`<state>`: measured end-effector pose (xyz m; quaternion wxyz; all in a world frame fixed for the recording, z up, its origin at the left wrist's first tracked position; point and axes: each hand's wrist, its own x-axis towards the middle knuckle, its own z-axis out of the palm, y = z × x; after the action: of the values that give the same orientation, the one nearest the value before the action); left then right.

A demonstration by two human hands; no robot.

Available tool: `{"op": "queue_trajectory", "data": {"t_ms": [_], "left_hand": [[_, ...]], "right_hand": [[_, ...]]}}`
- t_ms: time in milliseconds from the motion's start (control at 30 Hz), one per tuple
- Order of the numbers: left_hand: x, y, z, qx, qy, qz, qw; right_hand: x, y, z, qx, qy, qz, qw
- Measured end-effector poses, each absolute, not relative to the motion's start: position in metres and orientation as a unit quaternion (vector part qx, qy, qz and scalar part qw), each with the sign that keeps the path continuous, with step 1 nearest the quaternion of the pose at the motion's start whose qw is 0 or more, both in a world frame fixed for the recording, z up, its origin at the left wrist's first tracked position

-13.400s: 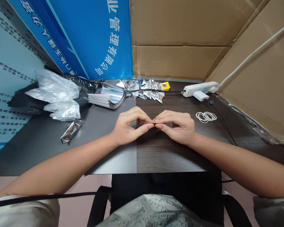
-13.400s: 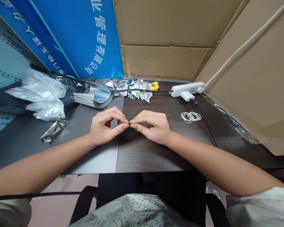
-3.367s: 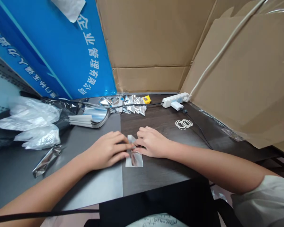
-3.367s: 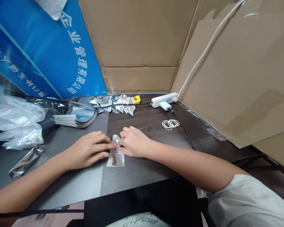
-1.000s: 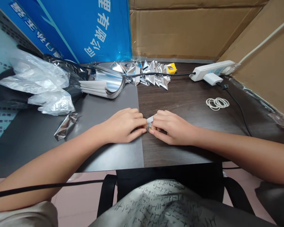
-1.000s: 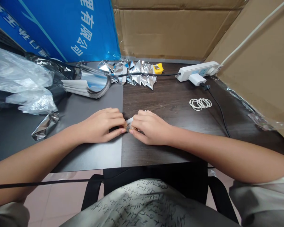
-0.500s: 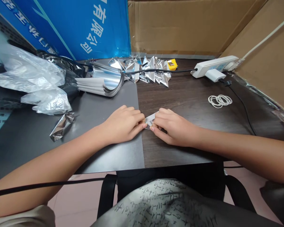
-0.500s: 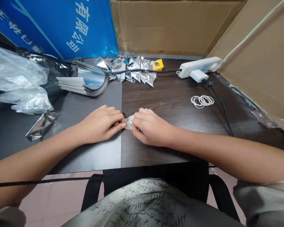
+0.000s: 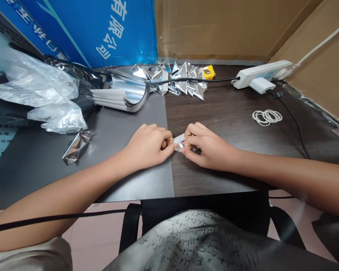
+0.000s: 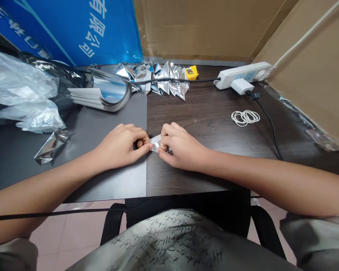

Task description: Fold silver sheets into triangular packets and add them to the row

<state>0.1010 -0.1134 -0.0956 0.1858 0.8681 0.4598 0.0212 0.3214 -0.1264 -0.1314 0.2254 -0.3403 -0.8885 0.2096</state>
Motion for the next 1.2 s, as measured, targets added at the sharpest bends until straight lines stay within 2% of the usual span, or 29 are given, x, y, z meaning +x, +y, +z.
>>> {"op": "queue_trajectory", "data": {"t_ms": [433, 833, 1200], "left_hand": [[0.1083, -0.116, -0.0908, 0.831, 0.524, -0.005, 0.188], [0.1072, -0.1138, -0.0902, 0.827, 0.521, 0.021, 0.211], [0.1086, -0.1136, -0.09, 0.83, 0.517, 0.023, 0.209]], "right_hand": [[0.3201, -0.1264, -0.1294, -0.362, -0.886, 0.214, 0.198], [0.3185, -0.1263, -0.1301, -0.375, -0.879, 0.226, 0.189], [0.3241, -0.1256, -0.134, -0.312, -0.912, 0.121, 0.237]]}}
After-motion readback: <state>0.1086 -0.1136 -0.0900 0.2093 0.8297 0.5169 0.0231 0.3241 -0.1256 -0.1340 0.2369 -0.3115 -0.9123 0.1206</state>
